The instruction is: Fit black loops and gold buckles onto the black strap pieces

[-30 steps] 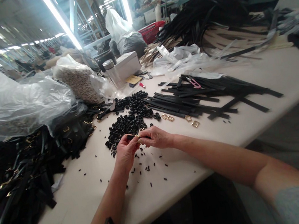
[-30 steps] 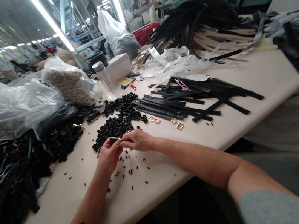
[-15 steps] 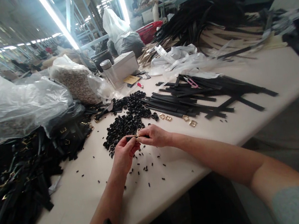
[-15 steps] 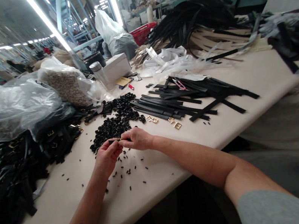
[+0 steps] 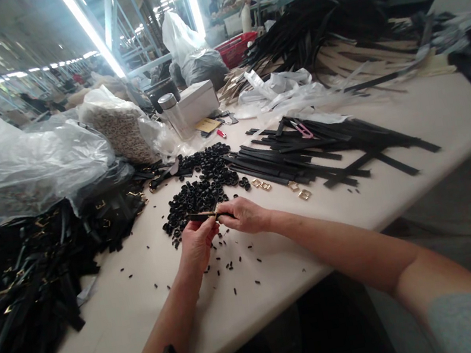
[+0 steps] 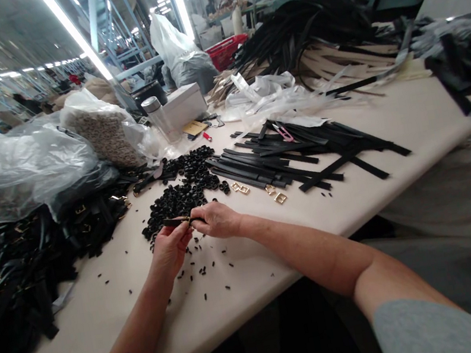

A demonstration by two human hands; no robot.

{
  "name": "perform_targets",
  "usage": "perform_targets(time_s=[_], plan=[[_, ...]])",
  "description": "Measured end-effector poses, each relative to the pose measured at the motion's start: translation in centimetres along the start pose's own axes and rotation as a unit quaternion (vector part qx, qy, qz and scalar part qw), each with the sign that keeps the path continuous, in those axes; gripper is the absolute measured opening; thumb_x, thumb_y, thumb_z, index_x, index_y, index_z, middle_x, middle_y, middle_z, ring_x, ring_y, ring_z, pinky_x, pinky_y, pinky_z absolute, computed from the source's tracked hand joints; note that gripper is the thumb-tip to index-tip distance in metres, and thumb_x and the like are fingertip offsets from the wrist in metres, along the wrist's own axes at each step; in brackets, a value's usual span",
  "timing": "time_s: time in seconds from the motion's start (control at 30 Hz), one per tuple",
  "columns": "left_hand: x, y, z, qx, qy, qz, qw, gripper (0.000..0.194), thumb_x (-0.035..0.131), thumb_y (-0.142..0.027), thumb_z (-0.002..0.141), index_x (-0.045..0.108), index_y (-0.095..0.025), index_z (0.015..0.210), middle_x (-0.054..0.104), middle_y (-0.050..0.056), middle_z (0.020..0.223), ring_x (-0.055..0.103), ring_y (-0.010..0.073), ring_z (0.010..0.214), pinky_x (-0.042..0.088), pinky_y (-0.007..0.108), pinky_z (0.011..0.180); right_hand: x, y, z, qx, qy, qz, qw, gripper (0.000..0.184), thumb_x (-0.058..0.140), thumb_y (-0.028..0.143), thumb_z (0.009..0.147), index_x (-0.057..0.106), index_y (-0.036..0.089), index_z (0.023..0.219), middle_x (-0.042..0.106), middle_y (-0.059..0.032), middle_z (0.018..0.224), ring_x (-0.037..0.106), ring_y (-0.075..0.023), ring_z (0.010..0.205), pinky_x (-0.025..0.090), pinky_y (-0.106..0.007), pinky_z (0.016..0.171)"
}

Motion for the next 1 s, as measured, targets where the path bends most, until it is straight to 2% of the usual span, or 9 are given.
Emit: perform_targets(time_s=[0.27, 0.4, 0.57, 0.67, 0.87, 1.0], plan=[[0.3, 0.2, -0.1, -0.033, 0.013, -0.027, 0.999, 0.025, 0.078, -0.022, 0.058, 0.064, -0.014, 0.077, 0.065, -0.001, 0.069, 0.061, 0.008, 0.057, 0.05, 0.017, 0.056, -0.2, 0.4, -0.1, -0.005, -0.004, -0.053, 0.999, 0.012, 0.051, 0.019, 0.083, 0.062, 0.017, 0.078, 0.061, -0.001, 0.07, 0.048, -0.0106, 0.061, 0.031, -0.021, 0.06], [0.3, -0.2, -0.2, -0.028, 0.008, -0.011, 1.0, 0.028, 0.081, -0.022, 0.056, 0.067, -0.014, 0.078, 0.066, 0.0, 0.071, 0.061, 0.008, 0.058, 0.05, 0.018, 0.058, -0.4, 0.3, -0.1, 0.0, -0.007, -0.049, 0.999, 0.013, 0.05, 0.02, 0.083, 0.061, 0.016, 0.077, 0.061, -0.001, 0.069, 0.048, -0.0104, 0.061, 0.031, -0.021, 0.06], [0.0, -0.7, -0.2, 0.01, -0.001, 0.03, 0.999, 0.031, 0.085, -0.026, 0.056, 0.07, -0.013, 0.08, 0.069, 0.002, 0.078, 0.062, 0.0095, 0.066, 0.05, 0.021, 0.066, -0.6, 0.2, -0.1, 0.012, -0.001, -0.024, 1.0, 0.017, 0.049, 0.023, 0.085, 0.058, 0.016, 0.071, 0.056, 0.0007, 0.065, 0.045, -0.0093, 0.06, 0.029, -0.021, 0.059], [-0.2, -1.0, -0.2, 0.034, -0.01, 0.058, 0.998, 0.03, 0.085, -0.027, 0.056, 0.069, -0.014, 0.078, 0.067, 0.001, 0.073, 0.059, 0.0085, 0.062, 0.047, 0.021, 0.063, -0.7, 0.2, 0.0, 0.022, -0.003, -0.014, 1.0, 0.023, 0.05, 0.027, 0.085, 0.055, 0.016, 0.066, 0.051, 0.0023, 0.06, 0.041, -0.0085, 0.058, 0.027, -0.021, 0.057], [-0.2, -0.6, 0.1, 0.038, -0.001, 0.062, 0.997, 0.031, 0.084, -0.03, 0.059, 0.065, -0.015, 0.079, 0.064, -0.001, 0.068, 0.056, 0.0079, 0.056, 0.045, 0.02, 0.057, -0.1, 0.2, 0.0, 0.03, 0.011, 0.008, 0.999, 0.026, 0.049, 0.026, 0.085, 0.05, 0.016, 0.061, 0.046, 0.0036, 0.057, 0.039, -0.0077, 0.056, 0.025, -0.021, 0.056], [0.0, -1.5, -0.1, 0.1, -0.003, 0.103, 0.99, 0.032, 0.083, -0.029, 0.061, 0.06, -0.018, 0.081, 0.063, -0.003, 0.067, 0.055, 0.0085, 0.055, 0.045, 0.02, 0.055, -0.1, -0.1, 0.0, 0.038, -0.002, -0.005, 0.999, 0.026, 0.051, 0.026, 0.084, 0.052, 0.015, 0.06, 0.046, 0.0035, 0.056, 0.037, -0.0078, 0.055, 0.024, -0.022, 0.055]])
Point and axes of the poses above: each hand's wrist, its own z-axis towards the middle knuckle, its own x-axis out of the palm, y = z × x, the point moved 9 cm from there along z, towards the middle knuckle
